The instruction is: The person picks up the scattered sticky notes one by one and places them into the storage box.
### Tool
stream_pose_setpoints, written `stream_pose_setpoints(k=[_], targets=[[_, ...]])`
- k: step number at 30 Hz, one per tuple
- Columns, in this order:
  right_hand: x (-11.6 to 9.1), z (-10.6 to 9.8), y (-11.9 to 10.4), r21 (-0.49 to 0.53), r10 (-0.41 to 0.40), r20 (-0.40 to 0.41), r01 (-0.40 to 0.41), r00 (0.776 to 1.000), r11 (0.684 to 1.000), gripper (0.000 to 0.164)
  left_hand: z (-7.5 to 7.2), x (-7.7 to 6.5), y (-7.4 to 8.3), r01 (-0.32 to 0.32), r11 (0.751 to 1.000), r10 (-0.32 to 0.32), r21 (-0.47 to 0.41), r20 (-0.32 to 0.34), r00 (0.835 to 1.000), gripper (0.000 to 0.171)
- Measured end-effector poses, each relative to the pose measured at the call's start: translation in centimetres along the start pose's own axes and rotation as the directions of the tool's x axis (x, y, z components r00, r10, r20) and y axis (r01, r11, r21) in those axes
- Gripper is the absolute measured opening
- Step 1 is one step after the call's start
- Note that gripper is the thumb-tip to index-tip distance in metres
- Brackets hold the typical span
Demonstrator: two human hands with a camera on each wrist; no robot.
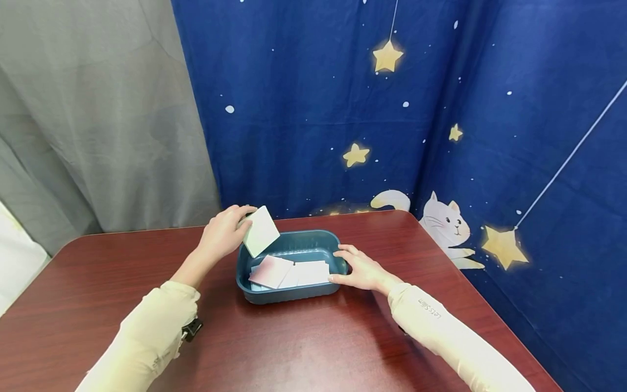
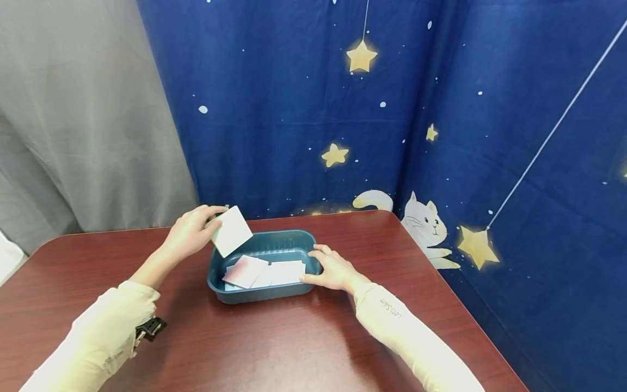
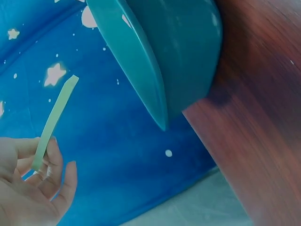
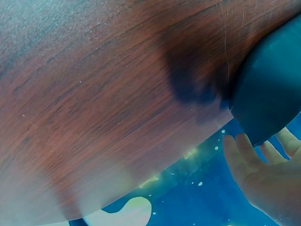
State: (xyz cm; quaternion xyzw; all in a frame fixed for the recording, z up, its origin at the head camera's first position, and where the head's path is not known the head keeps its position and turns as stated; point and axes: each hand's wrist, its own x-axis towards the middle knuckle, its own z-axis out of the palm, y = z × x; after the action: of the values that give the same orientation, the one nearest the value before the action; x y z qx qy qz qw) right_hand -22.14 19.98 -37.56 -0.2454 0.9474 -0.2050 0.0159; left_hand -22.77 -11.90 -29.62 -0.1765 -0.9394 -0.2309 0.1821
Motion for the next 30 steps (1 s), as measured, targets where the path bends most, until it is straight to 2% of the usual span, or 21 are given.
stream_pose_setpoints(k=[7, 19, 30], targets=[[0.0, 0.1, 0.1, -0.006, 0.007, -0.004, -0.007, 1.0, 1.0, 0.072, 1.7, 0.9, 1.1, -0.001, 1.0, 0.002, -0.021, 0.03, 1.0, 0.029], [-0.1, -0.1, 0.0, 0.014, -0.002, -0.006, 0.002, 1.0, 1.0, 0.072, 4.4, 1.3, 2.2, 0.031, 0.998, -0.026, -0.053, 0.085, 0.996, 0.028], [-0.2, 0.0, -0.1, 0.021, -0.007, -0.015, 0.007, 1.0, 1.0, 0.07, 7.4, 1.5, 1.8, 0.035, 0.997, -0.026, -0.071, 0.124, 0.992, 0.027]])
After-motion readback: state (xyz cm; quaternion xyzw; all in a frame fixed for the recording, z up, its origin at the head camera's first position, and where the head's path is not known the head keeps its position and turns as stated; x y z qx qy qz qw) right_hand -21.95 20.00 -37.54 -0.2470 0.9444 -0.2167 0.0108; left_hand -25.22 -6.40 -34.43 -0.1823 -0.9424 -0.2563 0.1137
